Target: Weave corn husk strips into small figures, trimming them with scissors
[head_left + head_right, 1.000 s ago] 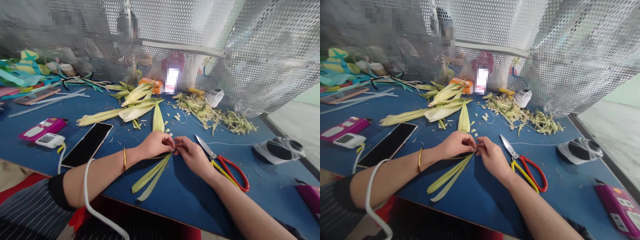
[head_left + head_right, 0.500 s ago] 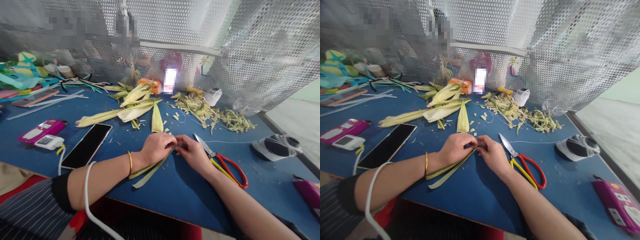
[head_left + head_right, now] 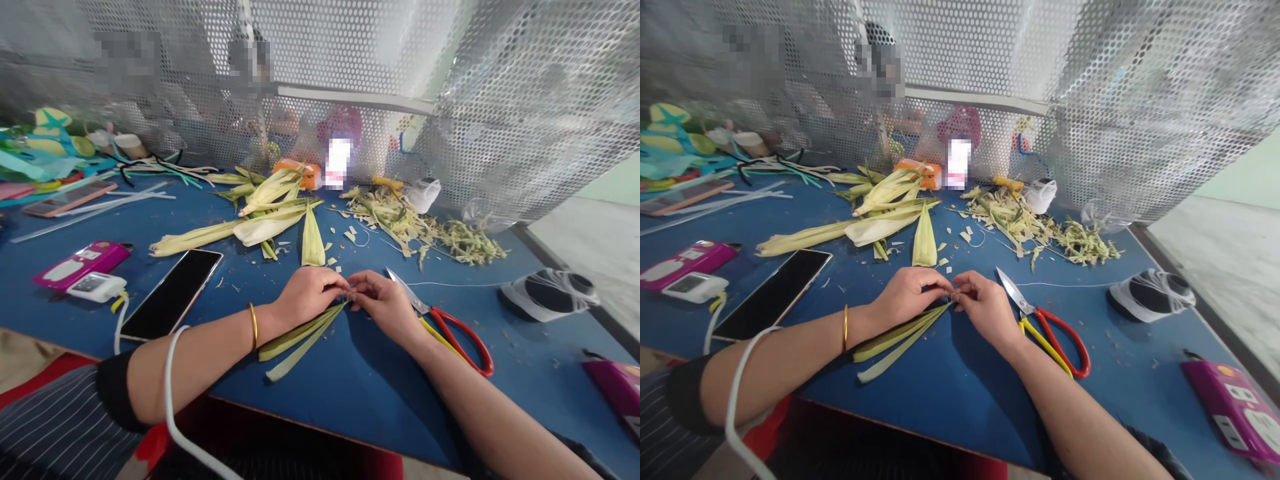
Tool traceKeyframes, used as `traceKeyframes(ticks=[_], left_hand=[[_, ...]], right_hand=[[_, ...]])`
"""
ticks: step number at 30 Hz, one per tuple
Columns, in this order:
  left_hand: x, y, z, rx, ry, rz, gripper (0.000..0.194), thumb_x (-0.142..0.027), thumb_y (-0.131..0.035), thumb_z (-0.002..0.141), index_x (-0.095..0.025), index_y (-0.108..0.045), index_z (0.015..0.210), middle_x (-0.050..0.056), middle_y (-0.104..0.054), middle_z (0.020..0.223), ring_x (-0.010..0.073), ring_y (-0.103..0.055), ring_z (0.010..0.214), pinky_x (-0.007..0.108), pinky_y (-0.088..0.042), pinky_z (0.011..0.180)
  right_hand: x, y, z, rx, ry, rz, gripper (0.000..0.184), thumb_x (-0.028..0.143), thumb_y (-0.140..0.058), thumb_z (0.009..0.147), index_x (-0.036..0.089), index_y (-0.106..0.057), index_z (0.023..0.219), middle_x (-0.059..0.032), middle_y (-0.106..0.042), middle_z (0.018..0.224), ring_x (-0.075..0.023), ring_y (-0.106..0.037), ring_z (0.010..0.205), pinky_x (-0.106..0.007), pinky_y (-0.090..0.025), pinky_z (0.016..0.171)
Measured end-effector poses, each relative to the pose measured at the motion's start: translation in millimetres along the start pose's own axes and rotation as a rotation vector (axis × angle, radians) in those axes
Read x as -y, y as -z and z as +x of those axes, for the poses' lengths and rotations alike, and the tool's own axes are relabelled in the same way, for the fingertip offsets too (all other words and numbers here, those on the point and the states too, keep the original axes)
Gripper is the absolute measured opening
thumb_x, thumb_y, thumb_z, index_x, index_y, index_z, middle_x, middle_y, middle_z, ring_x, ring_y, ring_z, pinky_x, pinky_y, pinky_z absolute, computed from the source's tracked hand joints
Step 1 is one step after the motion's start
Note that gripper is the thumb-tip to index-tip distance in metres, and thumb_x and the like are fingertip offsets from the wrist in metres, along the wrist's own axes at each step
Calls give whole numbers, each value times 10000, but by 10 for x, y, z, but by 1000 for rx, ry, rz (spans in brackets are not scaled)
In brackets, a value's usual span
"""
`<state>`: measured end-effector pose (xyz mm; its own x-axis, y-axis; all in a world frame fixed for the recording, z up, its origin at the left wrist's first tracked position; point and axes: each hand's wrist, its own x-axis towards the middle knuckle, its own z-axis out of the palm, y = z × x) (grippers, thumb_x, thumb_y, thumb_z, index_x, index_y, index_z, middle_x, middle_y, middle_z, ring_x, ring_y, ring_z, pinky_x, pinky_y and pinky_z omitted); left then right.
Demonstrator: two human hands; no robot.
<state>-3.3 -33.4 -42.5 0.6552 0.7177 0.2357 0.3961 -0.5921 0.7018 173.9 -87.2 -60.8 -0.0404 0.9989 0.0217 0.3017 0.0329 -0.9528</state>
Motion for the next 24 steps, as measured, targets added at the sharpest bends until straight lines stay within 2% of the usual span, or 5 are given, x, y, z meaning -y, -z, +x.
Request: traceKeyframes(ticks=[4,8,16,21,24], left_hand=[[12,11,9,-5,38,30,130,-226,-574,888,-200,-688,834,22,-726,875,156,-644,826,251,-434,759],[51,47,39,-43,112,193,146,-269,-552,901,-193,-628,802,30,-698,859,172,-619,812,270,-415,711],[113,86,68,5,136,418,160,-227,-478,913,-187,-576,793,47,-668,840,200,-607,838,304,-413,727],[98,94,71,1,221,391,167,-273,-494,909,-198,-558,774,30,-664,791,190,-610,764,290,-395,658],[90,98,69,9,214,402,174,-269,-487,906,-199,-549,759,31,-661,780,186,-609,757,283,-389,645]], right_hand=[[27,8,-13,-35,10,-24,175,302,-621,790,208,-608,936,1,-707,731,-162,-680,622,-297,-546,624],[83,73,-65,-115,79,-248,168,197,-546,789,232,-635,927,5,-734,746,-173,-694,704,-285,-523,655],[124,170,-140,79,98,-502,274,112,-474,798,228,-705,889,-21,-703,788,-164,-652,698,-265,-476,643],[105,132,-99,93,97,-454,191,169,-493,856,222,-651,764,-17,-636,758,-156,-586,677,-263,-441,625],[128,93,-92,37,193,-354,180,215,-522,885,210,-591,719,-45,-626,873,-168,-598,802,-274,-456,703]])
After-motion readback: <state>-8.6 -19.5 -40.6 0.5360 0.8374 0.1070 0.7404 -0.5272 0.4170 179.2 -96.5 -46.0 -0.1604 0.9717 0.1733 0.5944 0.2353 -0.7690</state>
